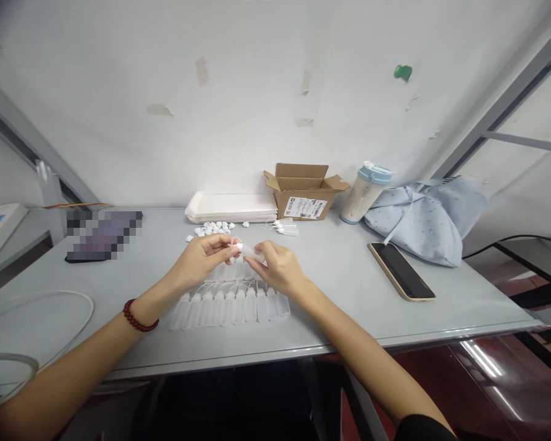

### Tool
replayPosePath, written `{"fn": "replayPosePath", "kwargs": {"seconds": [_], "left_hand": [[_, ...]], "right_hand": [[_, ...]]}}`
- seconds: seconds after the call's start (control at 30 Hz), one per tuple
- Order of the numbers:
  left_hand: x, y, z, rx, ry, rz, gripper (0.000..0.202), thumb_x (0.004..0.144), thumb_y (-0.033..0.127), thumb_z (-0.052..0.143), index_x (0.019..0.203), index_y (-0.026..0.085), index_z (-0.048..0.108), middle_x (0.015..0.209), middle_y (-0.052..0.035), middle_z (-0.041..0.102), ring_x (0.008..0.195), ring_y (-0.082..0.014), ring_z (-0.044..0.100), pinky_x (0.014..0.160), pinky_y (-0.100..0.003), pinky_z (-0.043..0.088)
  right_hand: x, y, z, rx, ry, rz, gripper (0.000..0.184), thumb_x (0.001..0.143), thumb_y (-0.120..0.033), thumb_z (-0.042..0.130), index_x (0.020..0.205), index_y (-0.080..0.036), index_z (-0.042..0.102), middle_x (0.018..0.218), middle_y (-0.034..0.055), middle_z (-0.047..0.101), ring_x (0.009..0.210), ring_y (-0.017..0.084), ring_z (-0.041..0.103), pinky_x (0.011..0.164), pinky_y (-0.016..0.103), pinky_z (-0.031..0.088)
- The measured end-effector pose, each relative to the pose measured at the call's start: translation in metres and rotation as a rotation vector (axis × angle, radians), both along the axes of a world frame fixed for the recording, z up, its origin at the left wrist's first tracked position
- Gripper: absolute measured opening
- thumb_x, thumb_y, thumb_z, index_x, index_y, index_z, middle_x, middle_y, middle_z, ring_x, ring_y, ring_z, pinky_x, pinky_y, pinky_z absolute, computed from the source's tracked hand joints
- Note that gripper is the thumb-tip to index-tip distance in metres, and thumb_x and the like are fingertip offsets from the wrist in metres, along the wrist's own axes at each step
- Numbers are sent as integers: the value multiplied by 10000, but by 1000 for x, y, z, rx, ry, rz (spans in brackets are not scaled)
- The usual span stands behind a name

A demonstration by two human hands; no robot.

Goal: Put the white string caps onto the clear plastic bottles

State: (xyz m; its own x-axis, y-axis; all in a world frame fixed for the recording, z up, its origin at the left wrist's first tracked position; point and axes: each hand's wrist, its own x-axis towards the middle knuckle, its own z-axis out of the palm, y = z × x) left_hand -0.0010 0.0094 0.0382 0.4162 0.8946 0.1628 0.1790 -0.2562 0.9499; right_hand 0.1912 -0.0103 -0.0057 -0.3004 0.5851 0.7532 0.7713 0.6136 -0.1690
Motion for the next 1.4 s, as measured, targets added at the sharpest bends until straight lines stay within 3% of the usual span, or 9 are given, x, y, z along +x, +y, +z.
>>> {"fn": "replayPosePath", "kwargs": {"seconds": [0.13, 0.27, 0.5, 0.83, 1.13, 1.4], "left_hand": [[-2, 1, -2, 27, -4, -16, 255, 767, 407, 654, 877, 178, 681, 891, -51, 677, 764, -182, 610, 676, -309, 525], [-6, 2, -2, 48, 46, -8, 227, 787, 392, 645, 828, 175, 694, 797, -30, 674, 669, -155, 603, 677, -304, 526], [-8, 4, -2, -83, 19, -72, 269, 792, 416, 646, 787, 149, 681, 671, -34, 667, 602, -164, 630, 629, -315, 547], [-10, 4, -1, -11, -19, -126, 224, 786, 355, 664, 875, 150, 680, 849, -47, 675, 799, -185, 630, 706, -303, 545], [-10, 4, -2, -82, 6, -114, 262, 818, 382, 625, 823, 125, 679, 688, -36, 673, 646, -157, 634, 654, -290, 542], [-10, 6, -6, -44, -36, -81, 221, 749, 332, 698, 861, 141, 711, 850, -56, 699, 759, -174, 625, 694, -288, 526]], "right_hand": [[-1, 0, -1, 2, 25, 8, 200, 899, -384, 538, 837, -194, 540, 650, 13, 632, 443, 95, 506, 455, 229, 383], [0, -1, 2, 122, -62, -12, 122, 903, -304, 544, 839, -200, 538, 736, 48, 675, 562, 130, 596, 488, 238, 415], [2, -2, 9, 189, -133, 27, 51, 905, -228, 535, 857, -215, 547, 829, 64, 684, 741, 167, 643, 618, 260, 483], [-2, -2, 6, 223, -41, 77, 136, 895, -299, 581, 864, -183, 517, 733, 47, 676, 538, 115, 580, 486, 226, 438], [-1, -1, 4, 251, -47, 94, 100, 880, -215, 593, 926, -175, 514, 805, 84, 681, 657, 143, 626, 517, 225, 473], [-1, 0, 5, 162, 1, 116, 133, 899, -296, 574, 887, -180, 512, 765, 59, 673, 550, 116, 578, 475, 226, 433]]}}
